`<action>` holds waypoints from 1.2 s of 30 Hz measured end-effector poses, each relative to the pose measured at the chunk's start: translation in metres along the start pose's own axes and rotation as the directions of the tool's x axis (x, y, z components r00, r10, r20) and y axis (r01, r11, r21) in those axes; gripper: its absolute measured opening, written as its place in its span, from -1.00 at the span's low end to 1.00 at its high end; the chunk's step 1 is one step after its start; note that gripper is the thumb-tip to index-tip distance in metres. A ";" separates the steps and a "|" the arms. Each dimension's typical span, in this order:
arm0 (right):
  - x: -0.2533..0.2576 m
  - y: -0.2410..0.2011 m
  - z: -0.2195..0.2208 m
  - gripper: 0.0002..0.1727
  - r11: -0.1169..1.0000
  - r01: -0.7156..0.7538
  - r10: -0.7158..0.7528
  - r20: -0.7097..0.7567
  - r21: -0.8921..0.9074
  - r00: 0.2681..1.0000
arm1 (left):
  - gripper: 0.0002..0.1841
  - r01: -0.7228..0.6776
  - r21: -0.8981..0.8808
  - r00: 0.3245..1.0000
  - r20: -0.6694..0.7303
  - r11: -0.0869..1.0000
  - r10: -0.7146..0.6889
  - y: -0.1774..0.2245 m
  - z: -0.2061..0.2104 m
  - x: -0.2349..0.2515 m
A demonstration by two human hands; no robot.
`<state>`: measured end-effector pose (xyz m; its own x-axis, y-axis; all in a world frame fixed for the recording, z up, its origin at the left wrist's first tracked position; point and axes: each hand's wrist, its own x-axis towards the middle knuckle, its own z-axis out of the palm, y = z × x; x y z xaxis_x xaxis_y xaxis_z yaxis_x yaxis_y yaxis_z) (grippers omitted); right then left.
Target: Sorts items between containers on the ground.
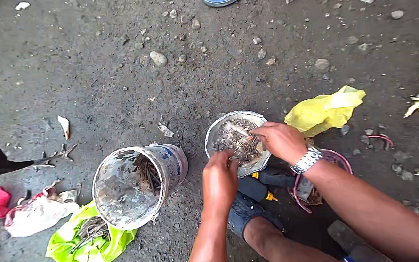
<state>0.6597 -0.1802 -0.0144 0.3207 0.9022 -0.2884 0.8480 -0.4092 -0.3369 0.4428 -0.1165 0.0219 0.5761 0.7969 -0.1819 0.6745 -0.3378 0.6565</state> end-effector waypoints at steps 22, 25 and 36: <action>-0.001 0.002 0.032 -0.83 0.917 0.300 -0.283 0.102 -0.263 0.954 | -0.65 -0.065 0.269 0.977 0.214 0.961 0.006 -0.028 0.072 0.040; -0.001 0.002 0.035 -0.84 0.912 0.301 -0.279 0.115 -0.279 0.953 | -0.74 -0.014 0.361 0.967 0.242 0.932 -0.080 -0.024 0.064 0.043; 0.002 0.004 0.015 -0.90 0.982 0.178 -0.184 0.101 0.066 0.978 | -0.65 0.165 0.200 0.982 0.060 0.966 -0.181 -0.014 0.042 0.048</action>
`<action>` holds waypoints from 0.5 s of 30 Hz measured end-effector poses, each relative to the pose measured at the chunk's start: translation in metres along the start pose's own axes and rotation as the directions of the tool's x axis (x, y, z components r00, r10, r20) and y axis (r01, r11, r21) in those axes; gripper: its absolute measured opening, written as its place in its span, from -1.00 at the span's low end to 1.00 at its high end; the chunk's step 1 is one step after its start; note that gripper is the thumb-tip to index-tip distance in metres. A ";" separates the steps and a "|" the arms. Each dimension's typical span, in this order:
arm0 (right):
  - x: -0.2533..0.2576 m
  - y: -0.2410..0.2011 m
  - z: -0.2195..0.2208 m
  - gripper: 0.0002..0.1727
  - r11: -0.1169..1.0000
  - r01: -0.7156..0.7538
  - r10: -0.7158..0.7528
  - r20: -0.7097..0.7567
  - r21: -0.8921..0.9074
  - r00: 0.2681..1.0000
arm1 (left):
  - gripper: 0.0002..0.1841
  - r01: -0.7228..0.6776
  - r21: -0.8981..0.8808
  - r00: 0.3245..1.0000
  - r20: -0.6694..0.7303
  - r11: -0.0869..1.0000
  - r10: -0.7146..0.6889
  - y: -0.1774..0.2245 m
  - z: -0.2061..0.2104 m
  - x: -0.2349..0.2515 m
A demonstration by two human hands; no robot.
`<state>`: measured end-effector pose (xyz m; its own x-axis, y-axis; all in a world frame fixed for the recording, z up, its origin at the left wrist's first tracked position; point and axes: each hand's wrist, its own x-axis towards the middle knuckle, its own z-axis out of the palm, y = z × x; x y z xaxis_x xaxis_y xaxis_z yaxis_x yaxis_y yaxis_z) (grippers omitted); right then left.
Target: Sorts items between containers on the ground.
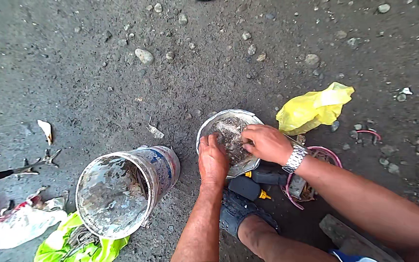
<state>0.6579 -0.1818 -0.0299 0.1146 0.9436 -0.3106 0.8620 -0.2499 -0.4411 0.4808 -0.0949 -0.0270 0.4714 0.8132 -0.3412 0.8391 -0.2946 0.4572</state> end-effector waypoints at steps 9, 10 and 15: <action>-0.020 0.005 -0.010 -0.90 0.714 -0.245 0.284 0.047 0.656 0.958 | -0.75 0.114 -0.414 0.979 0.203 0.903 -0.030 0.009 -0.003 0.000; -0.021 0.006 -0.012 -0.89 0.727 -0.257 0.299 0.043 0.637 0.953 | -0.75 0.104 -0.362 0.981 0.191 0.927 -0.036 0.010 -0.003 0.001; -0.030 0.016 -0.026 -0.75 0.873 -0.233 0.320 -0.143 0.427 0.937 | -0.72 -0.100 -0.103 0.991 0.078 0.990 0.108 0.010 0.009 0.007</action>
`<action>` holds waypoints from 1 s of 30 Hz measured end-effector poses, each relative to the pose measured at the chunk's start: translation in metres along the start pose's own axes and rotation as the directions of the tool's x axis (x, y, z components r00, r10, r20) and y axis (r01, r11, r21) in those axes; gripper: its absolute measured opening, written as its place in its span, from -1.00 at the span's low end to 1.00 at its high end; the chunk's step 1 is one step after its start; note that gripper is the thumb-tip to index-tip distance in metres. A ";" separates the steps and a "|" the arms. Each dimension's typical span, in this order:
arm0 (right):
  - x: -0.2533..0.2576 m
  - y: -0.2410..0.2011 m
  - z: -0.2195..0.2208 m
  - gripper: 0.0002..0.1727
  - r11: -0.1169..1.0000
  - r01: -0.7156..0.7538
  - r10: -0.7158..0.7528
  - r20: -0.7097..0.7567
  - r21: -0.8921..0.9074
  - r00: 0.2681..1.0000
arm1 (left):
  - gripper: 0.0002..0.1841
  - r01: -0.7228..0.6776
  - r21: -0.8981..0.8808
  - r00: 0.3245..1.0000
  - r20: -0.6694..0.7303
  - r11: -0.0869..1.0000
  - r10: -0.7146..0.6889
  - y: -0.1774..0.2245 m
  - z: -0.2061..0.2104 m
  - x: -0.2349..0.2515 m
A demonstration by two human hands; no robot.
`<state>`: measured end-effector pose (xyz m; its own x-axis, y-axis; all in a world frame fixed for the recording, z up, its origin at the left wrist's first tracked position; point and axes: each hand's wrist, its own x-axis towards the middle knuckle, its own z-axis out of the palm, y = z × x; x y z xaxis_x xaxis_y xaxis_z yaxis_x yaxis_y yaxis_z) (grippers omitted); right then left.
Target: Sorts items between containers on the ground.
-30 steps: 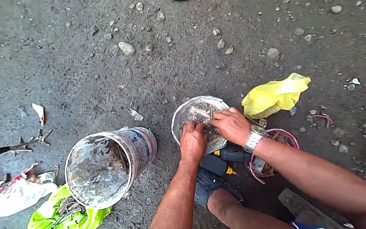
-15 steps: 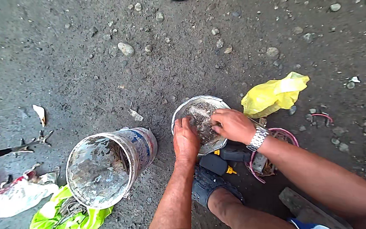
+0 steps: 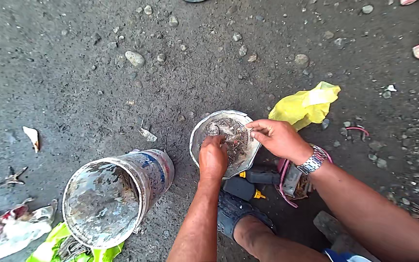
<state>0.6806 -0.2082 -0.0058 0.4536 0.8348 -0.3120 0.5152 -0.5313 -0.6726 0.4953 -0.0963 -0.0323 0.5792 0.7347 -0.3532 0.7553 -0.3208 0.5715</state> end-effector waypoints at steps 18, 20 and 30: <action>0.009 -0.005 0.030 -0.81 0.895 0.288 -0.259 0.130 -0.342 0.957 | -0.85 0.420 -0.877 0.900 0.368 0.235 -0.234 0.002 -0.023 -0.031; 0.008 -0.008 0.038 -0.78 0.863 0.298 -0.227 0.215 -0.409 0.950 | -0.82 0.432 -0.901 0.885 0.416 0.037 -0.207 0.002 -0.030 -0.040; 0.001 -0.013 0.070 -0.84 0.769 0.284 -0.145 0.278 -0.572 0.950 | -0.76 0.365 -0.930 0.913 0.367 -0.043 -0.179 -0.002 -0.049 -0.050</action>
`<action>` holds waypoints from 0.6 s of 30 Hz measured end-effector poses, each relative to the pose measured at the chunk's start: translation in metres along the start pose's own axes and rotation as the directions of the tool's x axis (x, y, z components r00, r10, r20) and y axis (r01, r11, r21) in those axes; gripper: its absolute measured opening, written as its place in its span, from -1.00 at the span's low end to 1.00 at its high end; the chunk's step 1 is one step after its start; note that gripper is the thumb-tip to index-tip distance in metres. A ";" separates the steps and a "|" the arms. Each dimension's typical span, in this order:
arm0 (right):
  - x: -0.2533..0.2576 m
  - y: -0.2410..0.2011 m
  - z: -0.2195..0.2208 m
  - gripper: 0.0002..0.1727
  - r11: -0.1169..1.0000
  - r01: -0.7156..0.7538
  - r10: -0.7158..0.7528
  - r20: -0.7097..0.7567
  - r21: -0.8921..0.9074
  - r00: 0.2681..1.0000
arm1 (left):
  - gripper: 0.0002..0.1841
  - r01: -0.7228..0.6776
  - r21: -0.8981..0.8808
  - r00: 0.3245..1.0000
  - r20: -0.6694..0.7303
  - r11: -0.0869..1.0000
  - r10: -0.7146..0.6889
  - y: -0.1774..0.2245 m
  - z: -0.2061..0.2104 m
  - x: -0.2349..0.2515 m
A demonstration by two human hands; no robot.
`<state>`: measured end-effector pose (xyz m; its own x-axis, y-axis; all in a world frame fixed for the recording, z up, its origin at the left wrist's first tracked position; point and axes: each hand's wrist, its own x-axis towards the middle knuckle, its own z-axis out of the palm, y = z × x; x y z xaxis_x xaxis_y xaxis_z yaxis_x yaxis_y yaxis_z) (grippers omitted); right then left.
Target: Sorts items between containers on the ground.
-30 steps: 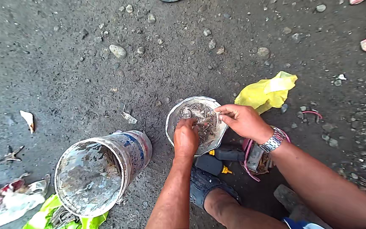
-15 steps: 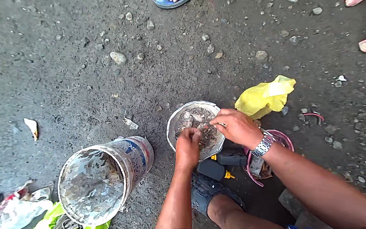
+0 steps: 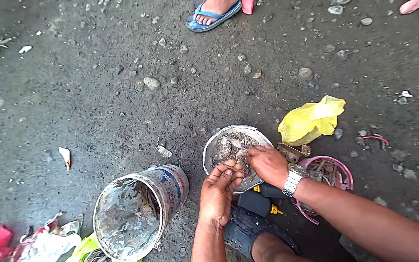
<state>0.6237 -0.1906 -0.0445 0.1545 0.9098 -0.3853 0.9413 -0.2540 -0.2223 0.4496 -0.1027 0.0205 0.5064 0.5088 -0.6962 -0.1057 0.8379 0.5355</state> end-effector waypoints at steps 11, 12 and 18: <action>0.008 0.006 -0.003 -0.89 0.995 0.081 -0.080 -0.017 0.056 0.997 | -0.76 -0.006 -0.058 1.000 -0.025 0.998 0.005 0.001 -0.010 -0.009; 0.007 0.009 -0.006 -0.90 0.993 0.079 -0.077 -0.023 0.092 0.997 | -0.76 -0.019 -0.052 0.999 -0.035 0.998 0.017 0.001 -0.012 -0.010; -0.011 0.024 -0.034 -0.87 0.891 -0.053 0.099 -0.079 0.450 0.992 | -0.79 -0.156 0.514 0.975 -0.058 0.843 0.216 -0.003 -0.022 0.006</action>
<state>0.6547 -0.1954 -0.0155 0.2706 0.9032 -0.3333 0.6955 -0.4227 -0.5810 0.4344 -0.0976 0.0048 0.4208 0.6886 -0.5905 0.2720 0.5252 0.8063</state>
